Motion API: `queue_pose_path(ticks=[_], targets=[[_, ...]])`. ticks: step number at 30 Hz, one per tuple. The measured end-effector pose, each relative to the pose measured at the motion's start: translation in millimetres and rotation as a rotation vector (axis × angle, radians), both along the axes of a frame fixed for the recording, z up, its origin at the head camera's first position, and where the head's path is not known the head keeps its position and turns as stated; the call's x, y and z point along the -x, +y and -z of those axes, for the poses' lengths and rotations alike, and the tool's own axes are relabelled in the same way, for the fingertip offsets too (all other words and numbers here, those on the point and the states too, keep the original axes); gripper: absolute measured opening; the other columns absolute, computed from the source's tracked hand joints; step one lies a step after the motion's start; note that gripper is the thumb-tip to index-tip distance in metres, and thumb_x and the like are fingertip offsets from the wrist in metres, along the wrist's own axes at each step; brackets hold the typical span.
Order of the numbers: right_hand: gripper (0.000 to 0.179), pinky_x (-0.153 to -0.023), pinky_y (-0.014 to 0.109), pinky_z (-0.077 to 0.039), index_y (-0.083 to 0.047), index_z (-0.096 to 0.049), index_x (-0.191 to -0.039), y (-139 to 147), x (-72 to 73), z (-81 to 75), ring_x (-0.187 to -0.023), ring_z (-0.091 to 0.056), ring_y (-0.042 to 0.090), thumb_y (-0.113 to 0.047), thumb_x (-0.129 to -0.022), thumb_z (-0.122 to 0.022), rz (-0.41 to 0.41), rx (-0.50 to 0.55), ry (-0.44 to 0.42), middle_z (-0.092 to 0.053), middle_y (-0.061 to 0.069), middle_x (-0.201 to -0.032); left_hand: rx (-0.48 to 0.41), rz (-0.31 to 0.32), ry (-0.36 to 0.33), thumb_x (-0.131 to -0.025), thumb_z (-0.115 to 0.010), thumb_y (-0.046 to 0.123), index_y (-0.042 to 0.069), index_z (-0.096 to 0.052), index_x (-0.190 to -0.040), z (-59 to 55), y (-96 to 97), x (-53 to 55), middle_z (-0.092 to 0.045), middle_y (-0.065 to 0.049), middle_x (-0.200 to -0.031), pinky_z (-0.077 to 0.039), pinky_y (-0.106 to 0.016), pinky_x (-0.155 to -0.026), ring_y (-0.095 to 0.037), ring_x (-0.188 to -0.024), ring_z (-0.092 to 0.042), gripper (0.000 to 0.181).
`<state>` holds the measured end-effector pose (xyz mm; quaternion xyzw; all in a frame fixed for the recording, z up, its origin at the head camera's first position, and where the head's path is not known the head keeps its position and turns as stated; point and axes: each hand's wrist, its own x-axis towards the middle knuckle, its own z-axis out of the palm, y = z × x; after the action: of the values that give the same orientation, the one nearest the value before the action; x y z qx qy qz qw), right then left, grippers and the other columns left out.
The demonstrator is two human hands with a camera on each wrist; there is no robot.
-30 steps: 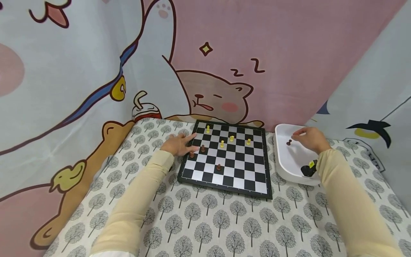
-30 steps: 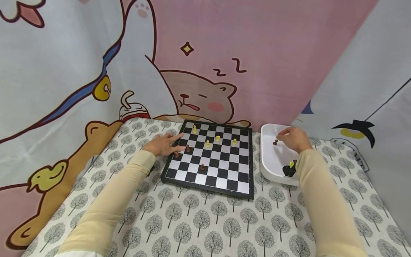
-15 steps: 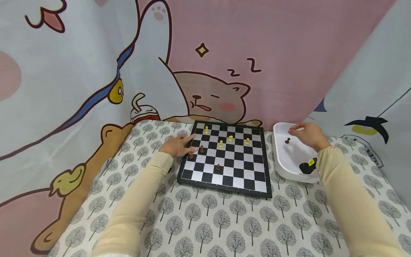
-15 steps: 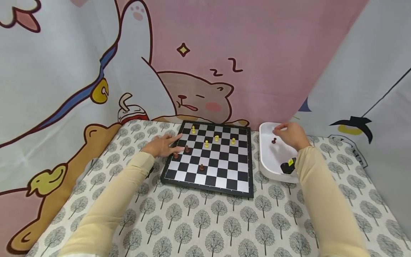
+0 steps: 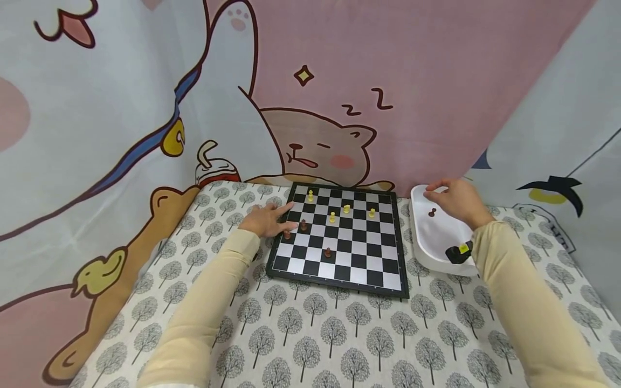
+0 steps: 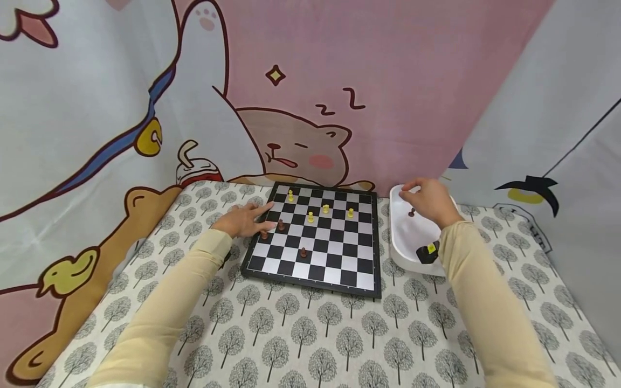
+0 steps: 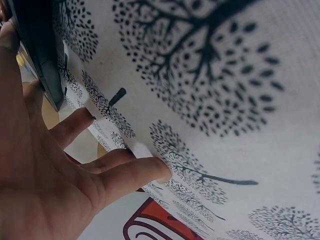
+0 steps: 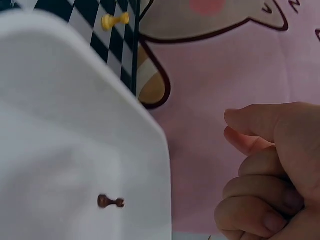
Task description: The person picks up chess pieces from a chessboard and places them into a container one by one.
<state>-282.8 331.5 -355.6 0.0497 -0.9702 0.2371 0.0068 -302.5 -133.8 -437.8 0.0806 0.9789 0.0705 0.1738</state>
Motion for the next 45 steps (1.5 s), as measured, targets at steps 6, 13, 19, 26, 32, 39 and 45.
queue_pose_path(ticks=[6,13,19,26,32,39,45], targets=[[0.041,-0.060,0.029,-0.049,0.000,-0.068,-0.121,-17,-3.5,-1.1,-0.079,-0.071,0.030,-0.036,-0.101,-0.061,-0.034,0.065,0.011,-0.071,0.031,-0.115,0.005,0.004,0.002,-0.093,-0.035,0.082,0.052,-0.007,-0.160,2.4,-1.2,0.9,-0.018,-0.010,-0.172,-0.039,-0.075,-0.109,-0.057,-0.153,-0.017,0.079],[0.033,-0.053,0.029,-0.049,-0.001,-0.070,-0.118,-36,-4.6,3.1,-0.061,-0.061,0.017,-0.029,-0.100,-0.065,-0.076,0.145,0.015,-0.074,0.024,-0.101,0.010,0.007,0.002,-0.093,-0.034,0.082,0.052,-0.006,-0.160,4.5,-1.8,1.7,-0.018,-0.010,-0.172,-0.039,-0.075,-0.110,-0.057,-0.153,-0.018,0.079],[0.033,-0.059,0.029,-0.048,-0.003,-0.072,-0.118,-56,-9.3,2.8,-0.078,-0.061,0.021,-0.030,-0.100,-0.066,-0.099,0.133,0.031,-0.072,0.022,-0.117,0.005,0.004,0.012,-0.092,-0.035,0.083,0.052,-0.008,-0.160,1.4,-0.5,1.3,-0.019,-0.010,-0.172,-0.042,-0.073,-0.109,-0.055,-0.153,-0.020,0.080],[0.028,-0.062,0.030,-0.046,-0.007,-0.071,-0.115,-79,-12.9,3.7,-0.070,-0.055,0.019,-0.031,-0.099,-0.067,-0.148,0.156,0.053,-0.072,0.014,-0.092,0.021,0.005,0.016,-0.093,-0.035,0.082,0.051,-0.007,-0.160,-2.9,0.6,1.4,-0.019,-0.010,-0.172,-0.043,-0.071,-0.109,-0.055,-0.152,-0.021,0.079],[0.028,-0.051,0.029,-0.038,-0.011,-0.071,-0.116,-100,-14.1,9.4,-0.050,-0.040,0.013,-0.033,-0.099,-0.068,-0.185,0.187,0.025,-0.048,-0.005,-0.056,0.029,0.011,0.015,-0.093,-0.035,0.082,0.051,-0.007,-0.161,-3.3,-0.3,1.9,-0.019,-0.011,-0.172,-0.042,-0.071,-0.110,-0.055,-0.152,-0.021,0.079],[0.029,-0.050,0.029,-0.039,-0.016,-0.071,-0.117,-119,-21.1,16.7,-0.050,-0.039,0.012,-0.038,-0.098,-0.068,-0.219,0.223,-0.037,-0.049,-0.006,-0.056,0.043,0.015,0.007,-0.093,-0.034,0.082,0.052,-0.005,-0.160,-1.2,-1.3,2.3,-0.019,-0.010,-0.172,-0.042,-0.070,-0.111,-0.055,-0.152,-0.021,0.079],[0.026,-0.047,0.026,-0.037,-0.016,-0.071,-0.117,-134,-30.0,22.5,-0.049,-0.038,0.013,-0.034,-0.098,-0.069,-0.241,0.273,-0.074,-0.052,-0.003,-0.057,0.053,0.024,0.012,-0.093,-0.032,0.083,0.051,-0.005,-0.161,-0.3,-0.1,1.2,-0.019,-0.011,-0.172,-0.043,-0.072,-0.109,-0.056,-0.152,-0.020,0.080]])
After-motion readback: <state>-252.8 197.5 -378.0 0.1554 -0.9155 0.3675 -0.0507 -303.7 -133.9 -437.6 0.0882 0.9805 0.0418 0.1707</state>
